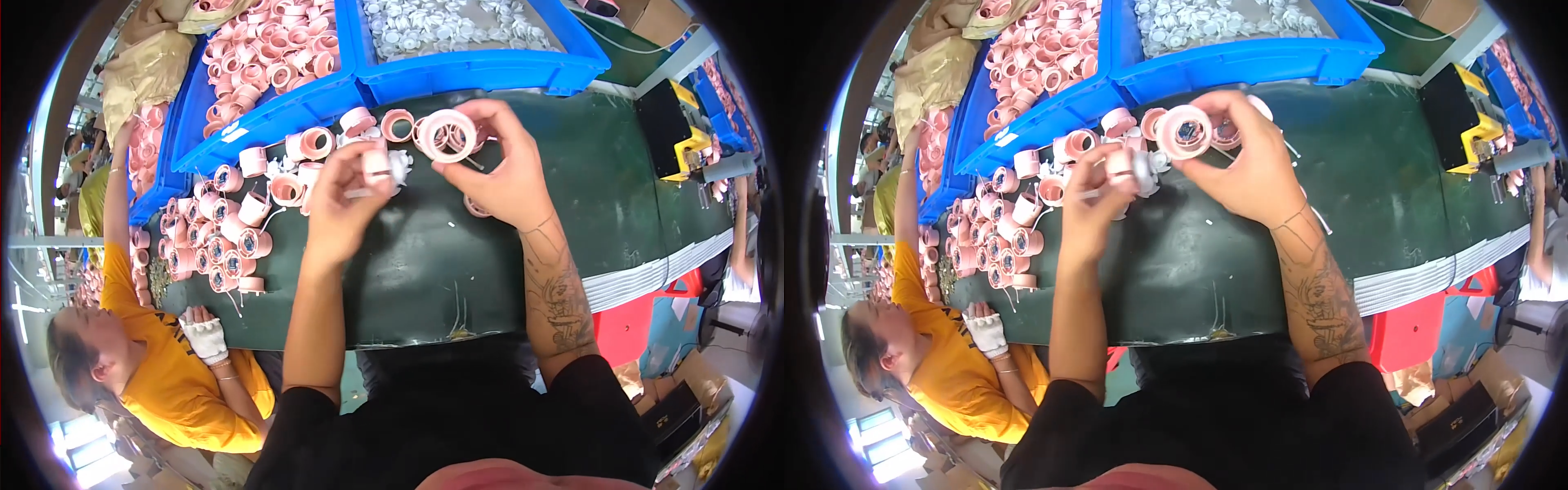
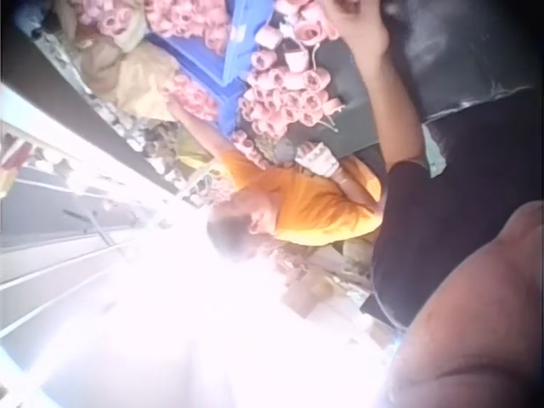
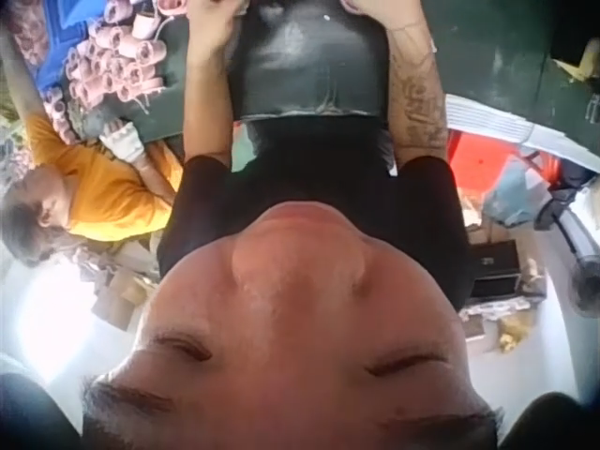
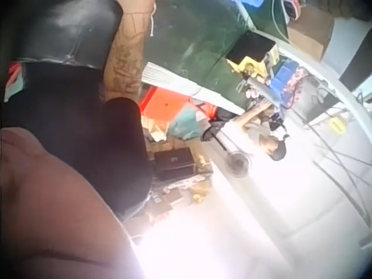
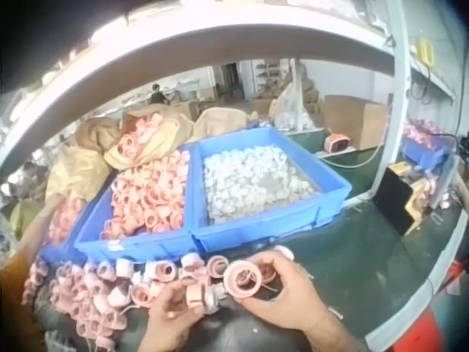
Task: The person assembles electronic fan components by hand, inserting white internal components and PCB units into pink plastic housings.
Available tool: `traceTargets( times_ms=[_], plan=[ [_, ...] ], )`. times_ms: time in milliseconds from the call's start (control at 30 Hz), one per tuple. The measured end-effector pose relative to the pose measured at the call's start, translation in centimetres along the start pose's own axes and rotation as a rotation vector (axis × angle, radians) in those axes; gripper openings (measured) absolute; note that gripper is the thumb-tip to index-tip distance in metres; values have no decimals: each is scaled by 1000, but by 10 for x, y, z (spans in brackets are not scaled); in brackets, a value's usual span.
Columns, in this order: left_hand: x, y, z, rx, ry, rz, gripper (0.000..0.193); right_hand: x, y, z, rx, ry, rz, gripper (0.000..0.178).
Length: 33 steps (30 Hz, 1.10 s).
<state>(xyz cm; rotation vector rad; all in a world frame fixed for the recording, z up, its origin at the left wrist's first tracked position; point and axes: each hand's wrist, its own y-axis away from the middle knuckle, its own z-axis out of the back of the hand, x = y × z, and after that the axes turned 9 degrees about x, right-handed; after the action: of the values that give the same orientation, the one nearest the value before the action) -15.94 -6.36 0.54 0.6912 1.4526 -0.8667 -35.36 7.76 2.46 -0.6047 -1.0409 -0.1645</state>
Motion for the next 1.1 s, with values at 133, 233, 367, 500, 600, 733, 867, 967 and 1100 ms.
traceTargets(
  times_ms=[133, 233, 367, 500, 600, 733, 867, 967, 1100],
  plan=[
    [13, 11, 26, 45, 849, -38, 52, 1, 0, -21, 144, -95, 128, 61],
    [28, 14, 38, 79, 1032, -62, 55, 2, 5, -35, 178, -359, -36, 66],
    [30, 12, 29, 158, 1082, -57, 58, -4, 9, -39, 226, -328, -53, 58],
    [28, 15, 25, 109, 973, -27, 54, -2, 7, -42, 245, -393, -54, 57],
    [31, 14, 29, 154, 966, -57, 51, 1, 7, -42, 239, -513, -59, 57],
    [24, 14, 26, 118, 904, -40, 53, 1, 8, -42, 233, -583, -87, 58],
    [23, 14, 25, 110, 882, -30, 56, 2, 7, -39, 269, -551, -74, 61],
    [20, 14, 23, 121, 822, -36, 57, 1, 7, -38, 246, -570, -75, 60],
    [18, 12, -1, 47, 496, -43, 54, -2, 5, -36, 274, -427, 35, 56]
  ],
)
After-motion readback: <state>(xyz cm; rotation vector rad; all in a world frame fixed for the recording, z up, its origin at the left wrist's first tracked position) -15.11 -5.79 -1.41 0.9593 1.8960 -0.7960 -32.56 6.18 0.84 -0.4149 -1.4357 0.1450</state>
